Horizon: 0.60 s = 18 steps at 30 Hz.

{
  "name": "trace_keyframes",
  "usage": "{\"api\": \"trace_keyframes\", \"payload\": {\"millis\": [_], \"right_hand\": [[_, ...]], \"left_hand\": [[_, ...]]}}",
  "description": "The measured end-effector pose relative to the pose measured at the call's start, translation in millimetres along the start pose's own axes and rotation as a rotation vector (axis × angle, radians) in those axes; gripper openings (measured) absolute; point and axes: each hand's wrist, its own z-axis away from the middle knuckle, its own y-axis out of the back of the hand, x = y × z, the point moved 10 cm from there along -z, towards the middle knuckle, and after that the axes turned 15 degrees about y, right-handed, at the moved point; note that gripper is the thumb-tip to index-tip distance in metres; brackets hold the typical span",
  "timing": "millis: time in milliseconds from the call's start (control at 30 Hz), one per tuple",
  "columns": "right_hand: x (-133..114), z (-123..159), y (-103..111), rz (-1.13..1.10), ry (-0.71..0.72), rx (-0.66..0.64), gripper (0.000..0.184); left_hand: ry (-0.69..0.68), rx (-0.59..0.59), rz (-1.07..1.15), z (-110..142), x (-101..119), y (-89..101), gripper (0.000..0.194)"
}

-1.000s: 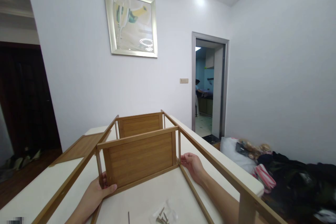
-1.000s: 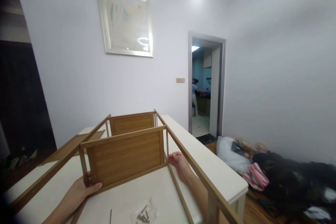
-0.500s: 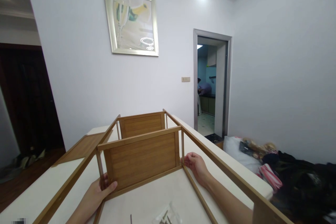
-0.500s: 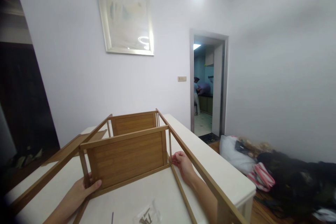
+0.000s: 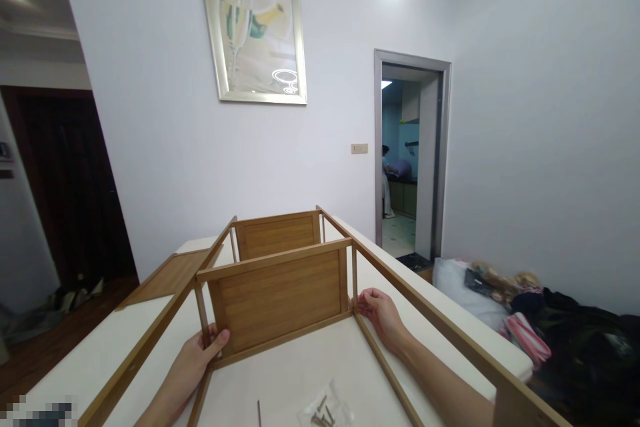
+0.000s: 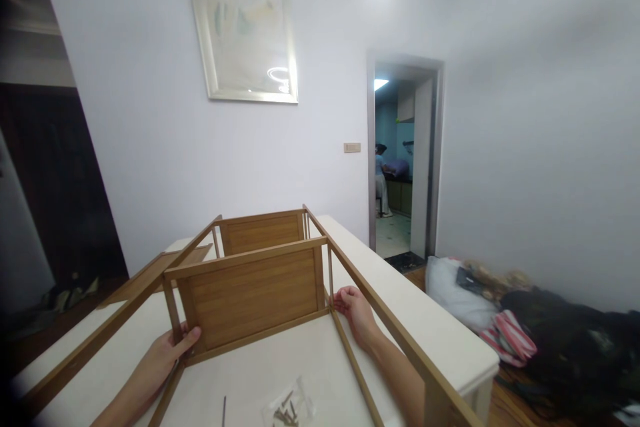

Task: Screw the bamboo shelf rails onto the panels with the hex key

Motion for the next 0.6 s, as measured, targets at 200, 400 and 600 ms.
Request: {"api": "trace_keyframes", "payload": {"millis": [200,400,600], "right_hand": [[1,-1,1,0.015,0.0,0.002,0.026],[0,-1,-3,0.009,0.008,-0.007,0.023],[-7,-5,1,0.045,0.042,0.02,0.021]], "left_hand": [[0.0,-0.04,0.024,3,2,-2.6,0.042],[-0.012,-0.071,0.04,8,9,-6.5,0.042],[-0.04,-0.07,0.03,6,10,-6.5,0.038]]}}
